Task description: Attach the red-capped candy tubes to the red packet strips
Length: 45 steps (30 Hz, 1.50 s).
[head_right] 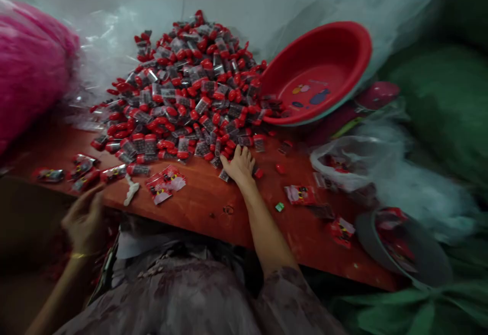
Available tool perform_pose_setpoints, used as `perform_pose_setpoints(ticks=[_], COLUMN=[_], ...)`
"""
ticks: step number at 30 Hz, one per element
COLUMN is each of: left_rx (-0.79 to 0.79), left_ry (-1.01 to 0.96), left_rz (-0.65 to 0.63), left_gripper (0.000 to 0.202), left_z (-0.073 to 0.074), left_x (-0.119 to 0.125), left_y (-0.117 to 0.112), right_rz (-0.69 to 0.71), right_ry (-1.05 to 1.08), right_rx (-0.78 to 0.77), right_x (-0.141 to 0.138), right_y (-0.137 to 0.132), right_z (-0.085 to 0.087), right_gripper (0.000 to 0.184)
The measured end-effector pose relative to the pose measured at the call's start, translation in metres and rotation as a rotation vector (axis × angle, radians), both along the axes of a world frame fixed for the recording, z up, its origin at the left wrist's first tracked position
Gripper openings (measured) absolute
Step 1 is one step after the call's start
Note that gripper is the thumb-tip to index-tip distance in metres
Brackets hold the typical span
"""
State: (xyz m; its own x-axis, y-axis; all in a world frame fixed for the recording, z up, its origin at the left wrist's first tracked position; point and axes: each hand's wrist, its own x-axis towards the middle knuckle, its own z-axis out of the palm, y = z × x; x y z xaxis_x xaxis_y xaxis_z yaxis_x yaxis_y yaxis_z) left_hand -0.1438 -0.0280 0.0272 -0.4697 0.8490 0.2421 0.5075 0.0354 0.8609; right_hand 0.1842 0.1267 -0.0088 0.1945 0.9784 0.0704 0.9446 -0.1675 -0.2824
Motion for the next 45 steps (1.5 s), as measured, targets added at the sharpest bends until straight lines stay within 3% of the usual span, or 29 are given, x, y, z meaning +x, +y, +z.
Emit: perform_pose_setpoints(ticks=[2, 3, 5, 8, 11, 15, 18, 23, 30, 34, 39, 42, 45], left_rx=[0.047, 0.027, -0.040, -0.134, -0.180, -0.193, -0.208, -0.186, -0.161, -0.127, -0.077, -0.070, -0.053], left_ry=[0.167, 0.272, 0.457, 0.644, 0.723, 0.726, 0.700, 0.692, 0.667, 0.614, 0.437, 0.165, -0.260], left_rz=[-0.119, -0.243, -0.347, -0.412, -0.421, -0.405, -0.401, -0.388, -0.353, -0.258, -0.186, -0.256, -0.326], left_gripper=[0.027, 0.029, 0.033, 0.032, 0.028, 0.028, 0.028, 0.038, 0.047, 0.052, 0.043, 0.034, 0.027], left_z=[-0.010, -0.014, -0.020, -0.029, -0.036, -0.039, -0.038, -0.040, -0.047, -0.044, -0.025, -0.018, -0.015], left_x=[0.021, 0.033, 0.056, 0.074, 0.074, 0.069, 0.070, 0.072, 0.073, 0.073, 0.067, 0.068, 0.075], left_y=[0.014, 0.024, 0.044, 0.063, 0.070, 0.073, 0.073, 0.070, 0.068, 0.065, 0.061, 0.065, 0.070], right_rz=[0.033, 0.044, 0.076, 0.267, 0.499, 0.541, 0.498, 0.496, 0.585, 0.569, 0.524, 0.527, 0.470], right_ry=[-0.006, -0.012, -0.018, 0.049, 0.188, 0.330, 0.322, 0.112, 0.123, 0.166, 0.201, 0.252, 0.471], right_rx=[0.040, 0.085, 0.197, 0.290, 0.326, 0.365, 0.312, 0.156, 0.175, 0.204, 0.356, 0.419, 0.424], right_x=[-0.009, -0.014, -0.021, -0.031, -0.042, -0.055, -0.069, -0.101, -0.117, -0.112, -0.104, -0.101, -0.103], right_y=[-0.005, -0.008, -0.018, -0.049, -0.090, -0.125, -0.121, -0.088, -0.080, -0.083, -0.084, -0.087, -0.090], right_z=[0.001, 0.002, 0.006, 0.009, 0.008, 0.001, -0.003, -0.008, -0.018, -0.013, -0.003, 0.003, 0.005], right_gripper=[0.072, 0.070, 0.061, 0.047, 0.039, 0.028, 0.030, 0.041, 0.031, 0.024, 0.024, 0.023, 0.025])
